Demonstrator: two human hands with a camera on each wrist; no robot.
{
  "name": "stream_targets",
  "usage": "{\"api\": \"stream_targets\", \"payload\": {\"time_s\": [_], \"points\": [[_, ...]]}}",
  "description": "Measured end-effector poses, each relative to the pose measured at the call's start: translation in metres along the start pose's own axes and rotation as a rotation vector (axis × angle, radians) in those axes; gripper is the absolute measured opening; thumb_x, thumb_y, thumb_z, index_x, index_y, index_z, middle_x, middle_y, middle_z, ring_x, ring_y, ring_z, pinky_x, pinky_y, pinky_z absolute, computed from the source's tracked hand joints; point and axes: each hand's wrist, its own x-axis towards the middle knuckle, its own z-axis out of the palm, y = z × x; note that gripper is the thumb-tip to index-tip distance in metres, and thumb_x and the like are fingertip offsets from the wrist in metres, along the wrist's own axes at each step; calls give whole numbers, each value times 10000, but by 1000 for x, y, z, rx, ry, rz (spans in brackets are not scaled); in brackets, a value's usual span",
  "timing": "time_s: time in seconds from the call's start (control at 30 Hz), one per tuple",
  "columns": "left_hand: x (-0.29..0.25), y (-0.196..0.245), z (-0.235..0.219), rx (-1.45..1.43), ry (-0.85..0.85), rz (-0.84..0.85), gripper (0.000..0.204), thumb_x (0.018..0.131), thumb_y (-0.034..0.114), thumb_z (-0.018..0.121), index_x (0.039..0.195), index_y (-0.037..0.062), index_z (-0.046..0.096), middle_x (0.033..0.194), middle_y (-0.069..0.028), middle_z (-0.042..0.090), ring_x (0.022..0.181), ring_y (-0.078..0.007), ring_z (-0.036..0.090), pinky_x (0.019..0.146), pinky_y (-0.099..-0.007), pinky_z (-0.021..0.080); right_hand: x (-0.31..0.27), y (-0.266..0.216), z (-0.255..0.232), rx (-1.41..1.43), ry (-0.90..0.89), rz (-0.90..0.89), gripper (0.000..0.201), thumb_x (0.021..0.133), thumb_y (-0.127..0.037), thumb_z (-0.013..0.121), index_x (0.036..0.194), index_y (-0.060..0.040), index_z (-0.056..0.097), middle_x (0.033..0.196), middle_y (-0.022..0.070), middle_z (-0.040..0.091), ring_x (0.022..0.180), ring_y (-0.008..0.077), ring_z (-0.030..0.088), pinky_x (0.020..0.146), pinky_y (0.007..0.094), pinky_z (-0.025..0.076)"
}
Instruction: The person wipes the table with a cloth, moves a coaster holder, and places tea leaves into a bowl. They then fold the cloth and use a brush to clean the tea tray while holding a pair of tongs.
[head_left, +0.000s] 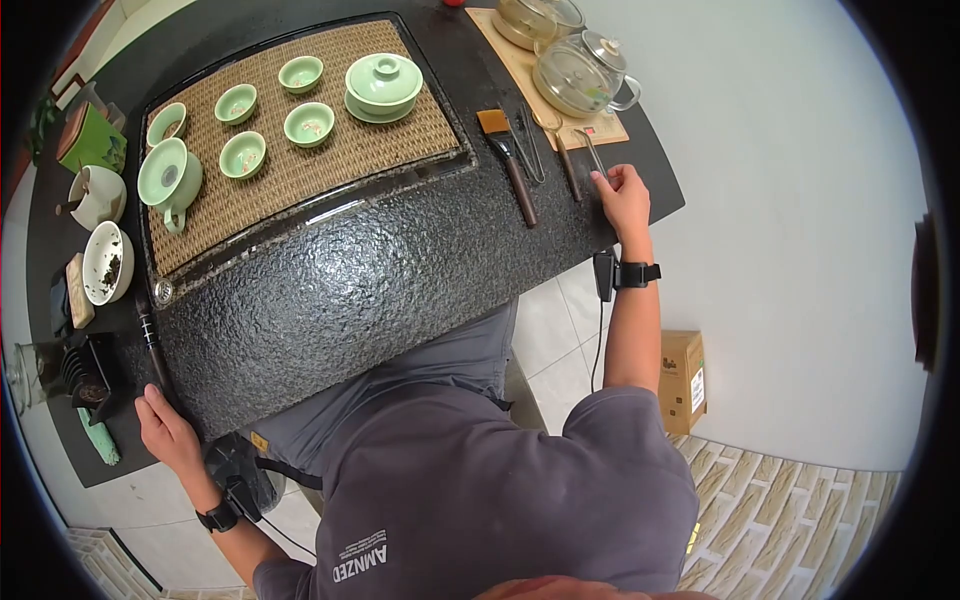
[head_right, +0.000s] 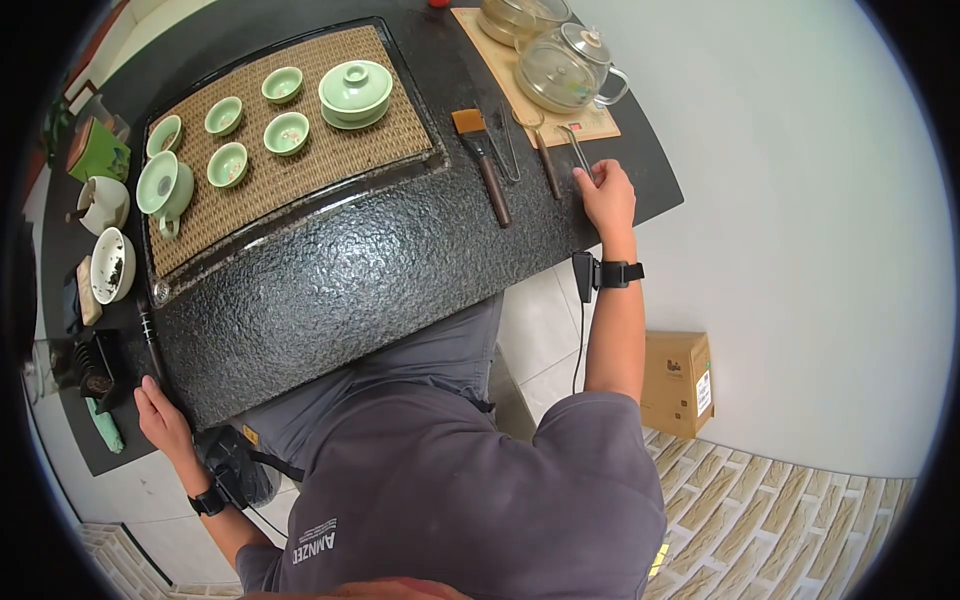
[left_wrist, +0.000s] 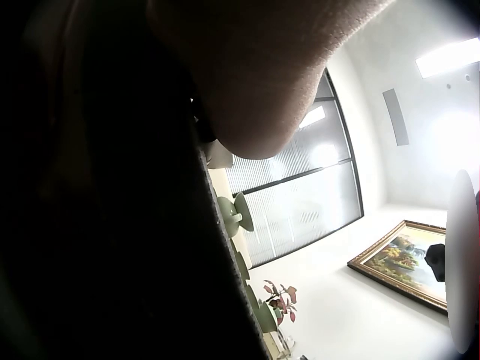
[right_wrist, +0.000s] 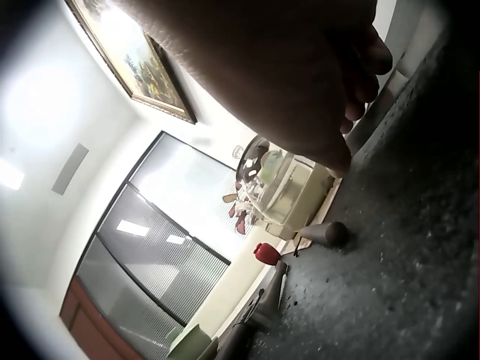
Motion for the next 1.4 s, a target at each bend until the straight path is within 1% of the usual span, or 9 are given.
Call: {"api": "stream_targets", "payload": {"time_s": [0.23, 0.33, 0.5, 0.73, 0.9, 1.03, 1.17, 1.3, 1.4], "points": [[-1, 5, 0, 3, 10, 26, 383, 1059, 292, 481, 791, 19, 452, 637, -94, 387, 587, -172, 346, 538, -332, 351, 9, 13, 17, -48, 74, -128, 304, 834, -299, 753, 955, -29, 683, 785, 91, 678, 721, 214, 648, 698, 330, 511], [-1, 7, 1, 3, 4, 22, 384, 1060, 299, 478, 798, 18, 453, 641, -92, 383, 599, -166, 341, 546, -329, 354, 8, 7, 19, 35, 23, -85, 300, 823, -293, 748, 972, -42, 676, 818, 115, 665, 766, 288, 648, 714, 394, 512], [-2, 10, 0, 7, 8, 23, 382, 1059, 299, 482, 798, 21, 457, 644, -91, 397, 599, -168, 346, 548, -330, 358, 5, -7, 21, 68, -29, -59, 268, 842, -268, 726, 952, -31, 669, 826, 129, 666, 787, 309, 653, 729, 414, 512], [-2, 11, -1, 22, 10, 34, 376, 1057, 298, 484, 803, 22, 465, 648, -101, 424, 589, -188, 364, 550, -338, 368, 17, -5, 39, 18, 162, -262, 274, 906, -256, 665, 932, 5, 587, 807, 155, 665, 751, 319, 654, 722, 404, 512], [-1, 12, 0, 35, 12, 42, 372, 1055, 303, 486, 808, 25, 477, 650, -109, 448, 582, -201, 387, 551, -345, 376, 18, -9, 41, 10, 159, -290, 286, 921, -257, 649, 934, 10, 546, 801, 163, 657, 730, 317, 646, 706, 407, 510], [-2, 14, 0, 47, 9, 31, 372, 1054, 309, 489, 807, 29, 485, 649, -110, 457, 577, -202, 392, 549, -348, 379, 9, -38, 23, 136, 52, -126, 329, 895, -286, 690, 943, 20, 577, 791, 156, 659, 712, 289, 647, 695, 383, 513], [-2, 13, 1, 53, 18, 38, 373, 1052, 314, 494, 805, 33, 493, 646, -107, 462, 571, -201, 395, 545, -349, 380, 10, -51, 19, 92, -105, -110, 394, 840, -337, 722, 917, 36, 622, 854, 224, 682, 830, 407, 665, 749, 448, 521], [-2, 13, 1, 60, 31, 52, 372, 1050, 316, 498, 805, 36, 500, 646, -105, 472, 567, -198, 404, 542, -346, 380, 22, -46, 35, 82, -131, -177, 374, 795, -343, 752, 870, 17, 678, 834, 218, 690, 824, 386, 674, 750, 433, 525], [-2, 14, 1, 64, 29, 52, 369, 1049, 316, 501, 807, 37, 505, 647, -104, 478, 567, -195, 411, 542, -345, 381, 21, -54, 36, 39, -125, -172, 323, 807, -288, 761, 912, 12, 703, 781, 148, 700, 728, 257, 676, 722, 349, 523]]}}
